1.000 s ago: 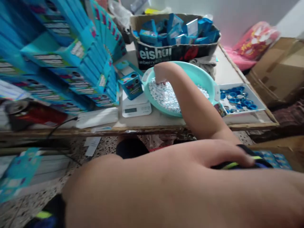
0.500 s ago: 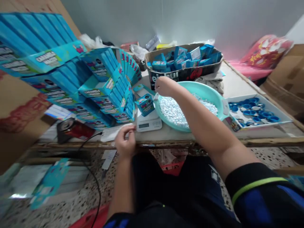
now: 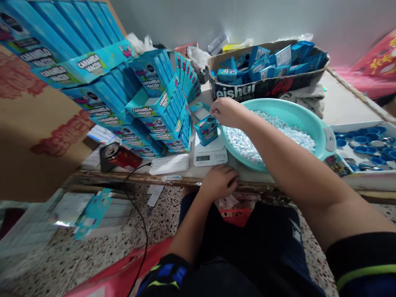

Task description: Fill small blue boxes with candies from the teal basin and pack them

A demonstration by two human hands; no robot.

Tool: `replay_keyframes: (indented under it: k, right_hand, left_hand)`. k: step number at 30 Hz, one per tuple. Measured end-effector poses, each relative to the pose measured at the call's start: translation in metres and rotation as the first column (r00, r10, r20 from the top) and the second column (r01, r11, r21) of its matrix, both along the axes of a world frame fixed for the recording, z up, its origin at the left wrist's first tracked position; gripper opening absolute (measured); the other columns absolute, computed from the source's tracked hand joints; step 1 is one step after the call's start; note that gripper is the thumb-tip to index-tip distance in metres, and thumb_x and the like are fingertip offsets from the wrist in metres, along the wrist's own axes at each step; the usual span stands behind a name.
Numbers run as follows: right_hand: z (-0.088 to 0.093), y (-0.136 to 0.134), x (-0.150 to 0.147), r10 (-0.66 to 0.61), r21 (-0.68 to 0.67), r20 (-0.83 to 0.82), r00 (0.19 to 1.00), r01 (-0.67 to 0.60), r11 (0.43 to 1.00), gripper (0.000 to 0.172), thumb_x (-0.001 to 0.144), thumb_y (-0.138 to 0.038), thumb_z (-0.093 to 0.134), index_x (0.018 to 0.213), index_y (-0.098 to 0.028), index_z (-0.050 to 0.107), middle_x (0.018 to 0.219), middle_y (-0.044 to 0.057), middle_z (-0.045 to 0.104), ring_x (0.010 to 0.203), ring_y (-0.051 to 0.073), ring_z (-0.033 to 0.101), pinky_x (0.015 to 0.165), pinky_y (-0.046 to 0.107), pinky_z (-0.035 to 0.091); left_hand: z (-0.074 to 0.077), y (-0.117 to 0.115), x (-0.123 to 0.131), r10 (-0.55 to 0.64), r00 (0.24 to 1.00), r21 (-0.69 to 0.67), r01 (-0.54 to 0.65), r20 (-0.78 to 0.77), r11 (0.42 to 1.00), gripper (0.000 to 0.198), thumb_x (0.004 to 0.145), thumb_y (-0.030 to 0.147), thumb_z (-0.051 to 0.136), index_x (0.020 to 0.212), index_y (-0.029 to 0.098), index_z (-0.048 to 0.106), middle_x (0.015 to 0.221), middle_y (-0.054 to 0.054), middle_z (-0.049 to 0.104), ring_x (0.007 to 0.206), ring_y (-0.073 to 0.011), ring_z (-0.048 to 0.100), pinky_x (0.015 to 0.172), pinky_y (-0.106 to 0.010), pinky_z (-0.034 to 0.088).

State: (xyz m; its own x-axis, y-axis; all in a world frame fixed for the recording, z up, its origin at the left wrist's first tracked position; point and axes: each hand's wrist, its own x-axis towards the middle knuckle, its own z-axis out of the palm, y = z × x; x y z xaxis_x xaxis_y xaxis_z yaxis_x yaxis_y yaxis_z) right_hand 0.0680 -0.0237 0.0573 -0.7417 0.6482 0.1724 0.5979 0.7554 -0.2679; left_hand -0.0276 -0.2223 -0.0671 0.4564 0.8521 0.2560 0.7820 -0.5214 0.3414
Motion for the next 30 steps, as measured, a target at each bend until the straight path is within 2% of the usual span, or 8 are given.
replay_keyframes:
  k: [6,17,22,26,30]
  right_hand:
    - [-0.011,0.003,-0.004,-0.003,0.034,-0.056,0.998,0.005,0.999,0.027,0.097,-0.016,0.051,0.109,-0.019,0.075,0.117,0.009,0.071,0.11,0.026,0.063,0.096,0.033,0.048]
    - [-0.013,0.002,-0.007,0.012,0.042,-0.098,0.995,-0.008,0.999,0.028,0.095,-0.014,0.054,0.112,-0.019,0.075,0.122,0.008,0.071,0.11,0.026,0.063,0.094,0.034,0.048]
    - [-0.012,0.0,-0.007,0.012,0.002,-0.151,0.988,-0.012,1.0,0.03,0.093,-0.011,0.059,0.117,-0.02,0.075,0.119,0.008,0.074,0.104,0.028,0.066,0.091,0.038,0.05]
    - [-0.009,-0.005,-0.006,0.021,0.004,-0.168,0.985,-0.021,1.0,0.036,0.091,-0.01,0.059,0.122,-0.02,0.074,0.12,0.008,0.074,0.111,0.028,0.067,0.095,0.039,0.052]
    - [-0.001,-0.011,-0.005,0.02,0.023,-0.114,0.993,-0.017,1.0,0.039,0.092,-0.007,0.056,0.124,-0.017,0.074,0.12,0.01,0.074,0.115,0.029,0.067,0.098,0.042,0.053]
  left_hand:
    - [0.005,0.001,0.003,0.015,0.994,-0.061,-0.022,-0.107,0.998,0.016,0.092,0.023,0.06,0.1,0.018,0.073,0.098,-0.007,0.074,0.094,-0.0243,0.065,0.082,-0.038,0.05]
    - [0.001,0.004,0.001,-0.004,0.998,-0.005,0.003,-0.067,1.0,0.017,0.092,0.023,0.058,0.095,0.018,0.074,0.09,-0.007,0.073,0.088,-0.0237,0.065,0.078,-0.036,0.051]
    - [0.002,0.003,-0.001,0.019,0.998,-0.039,-0.022,-0.066,0.999,0.017,0.096,0.023,0.058,0.103,0.018,0.073,0.099,-0.008,0.074,0.096,-0.0237,0.066,0.085,-0.038,0.052]
    - [0.001,0.003,-0.001,0.016,0.998,-0.023,-0.017,-0.067,1.0,0.015,0.096,0.023,0.059,0.101,0.019,0.073,0.098,-0.006,0.074,0.094,-0.0228,0.066,0.084,-0.038,0.053]
    - [0.0,0.003,0.0,0.017,0.998,-0.009,-0.018,-0.056,1.0,0.015,0.095,0.023,0.061,0.1,0.019,0.075,0.097,-0.006,0.074,0.093,-0.0227,0.065,0.083,-0.038,0.053]
